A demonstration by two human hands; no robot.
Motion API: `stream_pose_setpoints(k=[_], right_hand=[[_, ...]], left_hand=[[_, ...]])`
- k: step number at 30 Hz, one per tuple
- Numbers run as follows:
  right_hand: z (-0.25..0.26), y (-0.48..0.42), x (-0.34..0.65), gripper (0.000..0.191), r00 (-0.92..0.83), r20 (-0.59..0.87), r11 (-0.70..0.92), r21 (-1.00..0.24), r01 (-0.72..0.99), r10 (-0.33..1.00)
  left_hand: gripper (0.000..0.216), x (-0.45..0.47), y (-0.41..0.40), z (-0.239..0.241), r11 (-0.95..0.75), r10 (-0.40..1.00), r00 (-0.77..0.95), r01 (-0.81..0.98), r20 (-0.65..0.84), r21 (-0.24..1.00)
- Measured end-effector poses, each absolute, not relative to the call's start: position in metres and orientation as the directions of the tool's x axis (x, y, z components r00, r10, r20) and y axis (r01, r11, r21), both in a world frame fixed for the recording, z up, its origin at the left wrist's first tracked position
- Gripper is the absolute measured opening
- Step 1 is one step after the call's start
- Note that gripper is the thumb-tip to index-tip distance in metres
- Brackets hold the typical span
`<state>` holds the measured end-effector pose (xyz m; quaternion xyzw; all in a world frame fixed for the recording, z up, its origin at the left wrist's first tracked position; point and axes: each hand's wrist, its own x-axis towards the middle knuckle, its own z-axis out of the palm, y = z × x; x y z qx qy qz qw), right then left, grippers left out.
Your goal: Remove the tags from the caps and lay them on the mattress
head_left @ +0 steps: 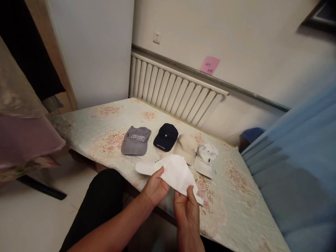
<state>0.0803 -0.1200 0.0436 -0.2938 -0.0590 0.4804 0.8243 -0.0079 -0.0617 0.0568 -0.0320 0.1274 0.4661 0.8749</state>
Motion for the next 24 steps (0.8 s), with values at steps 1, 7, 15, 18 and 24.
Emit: stream_pose_setpoints(k=[1,7,15,18,24], right_hand=[[0.043,-0.120,0.081,0.030,0.529,-0.188,0.364,-0.538,-0.761,0.828],[0.044,-0.122,0.088,0.034,0.532,-0.148,0.376,-0.553,-0.744,0.834],[0.048,-0.124,0.080,0.047,0.552,-0.096,0.417,-0.551,-0.723,0.829],[0.046,-0.123,0.070,0.055,0.517,-0.065,0.393,-0.571,-0.720,0.853],[0.041,-0.120,0.071,0.047,0.495,-0.093,0.363,-0.565,-0.741,0.864]], left_hand=[[0.046,-0.009,-0.061,0.057,0.562,0.808,0.533,-0.825,-0.250,0.058],[0.049,-0.015,-0.052,0.056,0.498,0.846,0.470,-0.865,-0.250,0.061],[0.051,-0.010,-0.059,0.056,0.508,0.841,0.477,-0.859,-0.255,0.068],[0.050,-0.004,-0.066,0.055,0.557,0.816,0.528,-0.827,-0.235,0.075],[0.049,-0.005,-0.068,0.050,0.572,0.811,0.552,-0.818,-0.194,0.059]])
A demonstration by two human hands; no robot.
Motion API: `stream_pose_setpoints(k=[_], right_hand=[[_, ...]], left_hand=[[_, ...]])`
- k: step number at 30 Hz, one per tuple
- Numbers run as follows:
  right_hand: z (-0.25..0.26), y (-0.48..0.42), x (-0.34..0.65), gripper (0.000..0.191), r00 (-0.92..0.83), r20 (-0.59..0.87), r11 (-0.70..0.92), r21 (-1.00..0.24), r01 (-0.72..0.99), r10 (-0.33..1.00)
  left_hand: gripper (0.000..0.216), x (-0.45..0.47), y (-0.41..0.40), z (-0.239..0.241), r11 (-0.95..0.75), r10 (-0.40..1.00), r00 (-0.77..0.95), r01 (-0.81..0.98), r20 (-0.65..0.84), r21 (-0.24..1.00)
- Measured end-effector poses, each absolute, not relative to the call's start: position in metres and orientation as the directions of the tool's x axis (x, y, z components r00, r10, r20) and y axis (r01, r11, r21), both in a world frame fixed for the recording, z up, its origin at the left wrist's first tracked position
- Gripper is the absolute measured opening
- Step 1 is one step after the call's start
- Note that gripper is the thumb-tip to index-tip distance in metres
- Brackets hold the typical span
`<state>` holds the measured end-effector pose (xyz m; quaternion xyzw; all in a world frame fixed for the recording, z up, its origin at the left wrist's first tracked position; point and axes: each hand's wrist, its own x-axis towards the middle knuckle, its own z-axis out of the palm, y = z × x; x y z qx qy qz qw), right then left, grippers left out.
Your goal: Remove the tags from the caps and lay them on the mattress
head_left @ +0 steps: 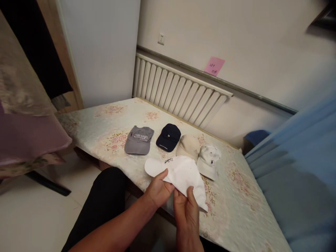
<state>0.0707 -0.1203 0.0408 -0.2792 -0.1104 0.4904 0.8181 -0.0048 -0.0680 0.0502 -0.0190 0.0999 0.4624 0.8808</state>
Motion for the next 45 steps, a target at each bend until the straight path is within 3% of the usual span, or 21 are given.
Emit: stream_pose_setpoints(k=[8,16,20,27,33,38,45], right_hand=[[0.045,-0.126,0.085,0.035,0.505,-0.120,0.374,-0.531,-0.760,0.855],[0.046,-0.125,0.083,0.048,0.536,-0.085,0.408,-0.552,-0.727,0.840],[0.042,-0.122,0.074,0.058,0.546,-0.136,0.368,-0.604,-0.707,0.827],[0.040,-0.120,0.080,0.055,0.579,-0.155,0.376,-0.623,-0.686,0.800],[0.042,-0.124,0.095,0.063,0.592,-0.086,0.391,-0.673,-0.627,0.801],[0.035,-0.129,0.106,0.061,0.547,-0.160,0.323,-0.660,-0.679,0.822],[0.030,-0.133,0.119,0.050,0.507,-0.290,0.258,-0.600,-0.757,0.812]], left_hand=[[0.050,-0.024,-0.056,0.053,0.513,0.844,0.498,-0.858,-0.199,0.033],[0.052,-0.011,-0.070,0.057,0.550,0.831,0.533,-0.830,-0.156,0.092],[0.053,0.001,-0.085,0.056,0.558,0.829,0.546,-0.821,-0.116,0.120],[0.052,-0.004,-0.087,0.050,0.576,0.817,0.575,-0.810,-0.048,0.110],[0.053,-0.024,-0.074,0.054,0.617,0.781,0.599,-0.784,-0.174,0.069],[0.063,-0.035,-0.071,0.053,0.680,0.728,0.659,-0.730,-0.190,0.074],[0.075,-0.039,-0.072,0.050,0.720,0.694,0.718,-0.691,-0.054,0.065]])
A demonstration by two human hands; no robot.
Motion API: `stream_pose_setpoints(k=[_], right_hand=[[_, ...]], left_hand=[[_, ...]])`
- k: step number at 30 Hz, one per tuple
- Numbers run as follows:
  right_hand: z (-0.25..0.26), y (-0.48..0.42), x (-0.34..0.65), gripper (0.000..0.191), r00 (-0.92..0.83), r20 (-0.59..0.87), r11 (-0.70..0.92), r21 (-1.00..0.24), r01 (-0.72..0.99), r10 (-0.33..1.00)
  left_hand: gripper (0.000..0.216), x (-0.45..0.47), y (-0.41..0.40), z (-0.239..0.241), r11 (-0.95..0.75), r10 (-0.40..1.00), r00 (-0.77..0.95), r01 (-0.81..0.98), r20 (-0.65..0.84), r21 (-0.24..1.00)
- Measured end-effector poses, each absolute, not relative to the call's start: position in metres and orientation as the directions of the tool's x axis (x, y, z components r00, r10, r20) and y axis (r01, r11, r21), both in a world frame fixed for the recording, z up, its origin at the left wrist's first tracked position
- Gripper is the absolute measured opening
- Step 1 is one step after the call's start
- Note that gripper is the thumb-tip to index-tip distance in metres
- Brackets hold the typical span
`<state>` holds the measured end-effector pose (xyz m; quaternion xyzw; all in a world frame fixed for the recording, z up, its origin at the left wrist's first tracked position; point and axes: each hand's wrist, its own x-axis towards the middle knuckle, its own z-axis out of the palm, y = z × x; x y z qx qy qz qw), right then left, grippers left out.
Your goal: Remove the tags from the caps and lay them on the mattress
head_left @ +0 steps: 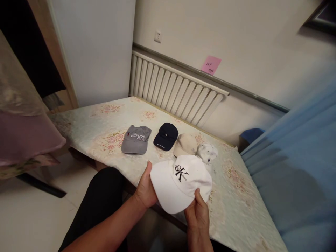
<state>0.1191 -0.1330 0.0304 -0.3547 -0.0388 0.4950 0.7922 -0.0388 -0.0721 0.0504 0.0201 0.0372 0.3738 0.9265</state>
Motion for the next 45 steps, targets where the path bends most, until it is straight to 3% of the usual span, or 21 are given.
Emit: stream_pose_setpoints(k=[10,18,26,34,39,45], right_hand=[[0.028,-0.138,0.115,0.049,0.435,-0.390,0.180,-0.541,-0.821,0.812],[0.029,-0.139,0.108,0.031,0.241,-0.479,0.022,-0.417,-0.909,0.844],[0.019,-0.143,0.126,0.032,0.212,-0.515,-0.061,-0.462,-0.885,0.830],[0.012,-0.147,0.131,0.037,0.102,-0.504,-0.136,-0.414,-0.900,0.857],[0.009,-0.149,0.130,0.039,0.087,-0.519,-0.164,-0.418,-0.893,0.850],[0.009,-0.149,0.129,0.038,0.086,-0.492,-0.179,-0.466,-0.866,0.866]], left_hand=[[0.077,-0.031,-0.079,0.046,0.744,0.668,0.732,-0.664,-0.135,0.073],[0.074,-0.032,-0.081,0.051,0.753,0.656,0.742,-0.657,-0.142,0.045],[0.074,-0.032,-0.077,0.051,0.831,0.556,0.823,-0.549,-0.118,0.087],[0.055,-0.029,-0.071,0.037,0.843,0.536,0.790,-0.488,-0.297,0.224],[0.054,-0.030,-0.072,0.040,0.868,0.496,0.790,-0.440,-0.361,0.229],[0.058,-0.028,-0.072,0.037,0.877,0.481,0.812,-0.436,-0.331,0.203]])
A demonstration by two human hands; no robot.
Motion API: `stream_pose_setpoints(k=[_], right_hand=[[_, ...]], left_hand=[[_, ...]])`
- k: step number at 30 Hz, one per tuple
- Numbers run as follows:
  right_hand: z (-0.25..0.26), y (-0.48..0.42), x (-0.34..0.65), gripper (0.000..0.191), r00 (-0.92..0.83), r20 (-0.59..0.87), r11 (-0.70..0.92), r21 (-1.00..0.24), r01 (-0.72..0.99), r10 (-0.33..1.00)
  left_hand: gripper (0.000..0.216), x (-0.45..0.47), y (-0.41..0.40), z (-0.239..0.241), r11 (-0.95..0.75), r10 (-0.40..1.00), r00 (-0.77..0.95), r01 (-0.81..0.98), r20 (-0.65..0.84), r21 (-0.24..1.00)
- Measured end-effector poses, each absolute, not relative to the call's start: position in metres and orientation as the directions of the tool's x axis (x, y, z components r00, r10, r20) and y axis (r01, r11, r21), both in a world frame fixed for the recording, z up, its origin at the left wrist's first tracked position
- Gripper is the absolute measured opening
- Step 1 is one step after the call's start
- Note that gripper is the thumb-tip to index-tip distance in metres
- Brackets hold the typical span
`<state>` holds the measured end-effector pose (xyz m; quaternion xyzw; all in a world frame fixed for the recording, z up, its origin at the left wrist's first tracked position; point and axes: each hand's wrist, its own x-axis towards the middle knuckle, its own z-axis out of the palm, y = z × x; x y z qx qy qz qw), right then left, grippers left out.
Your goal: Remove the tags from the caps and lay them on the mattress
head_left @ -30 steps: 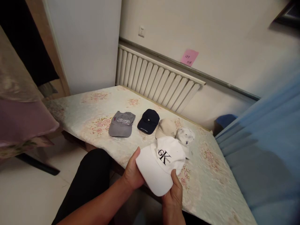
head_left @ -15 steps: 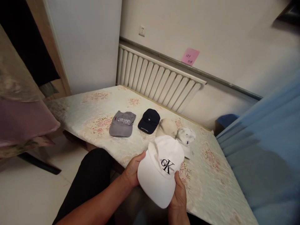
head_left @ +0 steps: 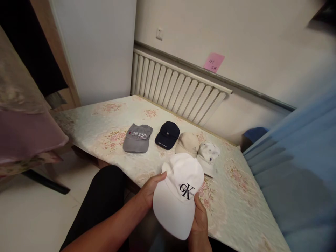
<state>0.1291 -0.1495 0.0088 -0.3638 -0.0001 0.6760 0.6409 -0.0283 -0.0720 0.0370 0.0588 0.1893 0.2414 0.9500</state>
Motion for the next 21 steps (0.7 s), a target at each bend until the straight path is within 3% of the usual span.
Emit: stream_pose_setpoints(k=[11,21], right_hand=[[0.007,-0.149,0.127,0.039,0.070,-0.500,-0.196,-0.459,-0.866,0.863],[0.003,-0.150,0.138,0.044,0.059,-0.479,-0.191,-0.455,-0.870,0.876]], left_hand=[[0.061,-0.029,-0.070,0.030,0.860,0.510,0.817,-0.486,-0.270,0.155],[0.064,-0.021,-0.065,0.033,0.875,0.484,0.817,-0.453,-0.313,0.172]])
